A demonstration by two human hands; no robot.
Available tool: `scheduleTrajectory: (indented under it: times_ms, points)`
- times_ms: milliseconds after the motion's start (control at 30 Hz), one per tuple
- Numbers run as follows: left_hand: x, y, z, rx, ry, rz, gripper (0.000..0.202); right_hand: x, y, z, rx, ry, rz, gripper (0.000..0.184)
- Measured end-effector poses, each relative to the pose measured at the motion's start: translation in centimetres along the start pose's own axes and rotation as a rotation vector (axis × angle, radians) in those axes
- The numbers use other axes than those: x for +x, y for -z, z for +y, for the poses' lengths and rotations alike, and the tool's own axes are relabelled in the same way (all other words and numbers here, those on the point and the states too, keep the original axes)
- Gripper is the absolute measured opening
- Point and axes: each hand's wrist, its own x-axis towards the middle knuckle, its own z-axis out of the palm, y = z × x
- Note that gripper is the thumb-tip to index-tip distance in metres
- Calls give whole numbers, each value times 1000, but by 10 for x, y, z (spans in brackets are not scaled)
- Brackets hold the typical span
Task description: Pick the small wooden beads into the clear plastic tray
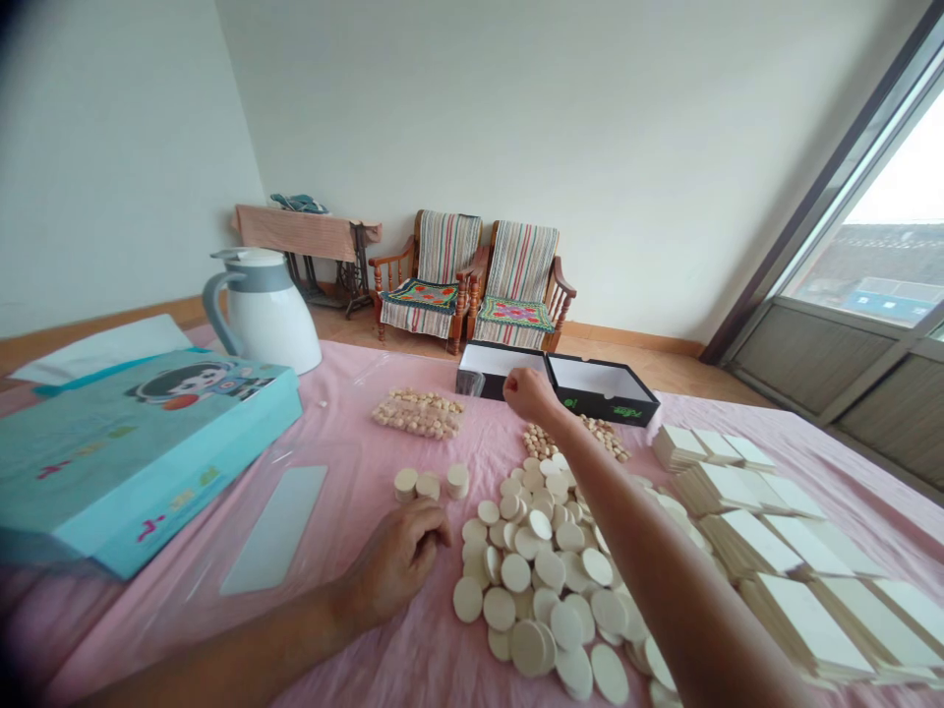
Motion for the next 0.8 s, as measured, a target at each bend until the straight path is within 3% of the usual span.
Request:
scheduleTrajectory:
  times_ms: [133,267,400,633,800]
  points:
    - [0,0,0,9,19,0,29,-15,-21,12,-155,-112,-169,22]
    - [-1,-1,-1,29,37,-5,29,-21,-37,12,-206,-154,-213,33]
    - [-1,-1,-1,34,33,-4,30,-22,-42,12,-217,-111,-230,32]
    - [0,0,0,37,48,-11,30,-26,-46,15,-193,-59,-183,27]
    - [0,0,1,20,50,-11,29,-15,-25,9,-126,-46,-33,25]
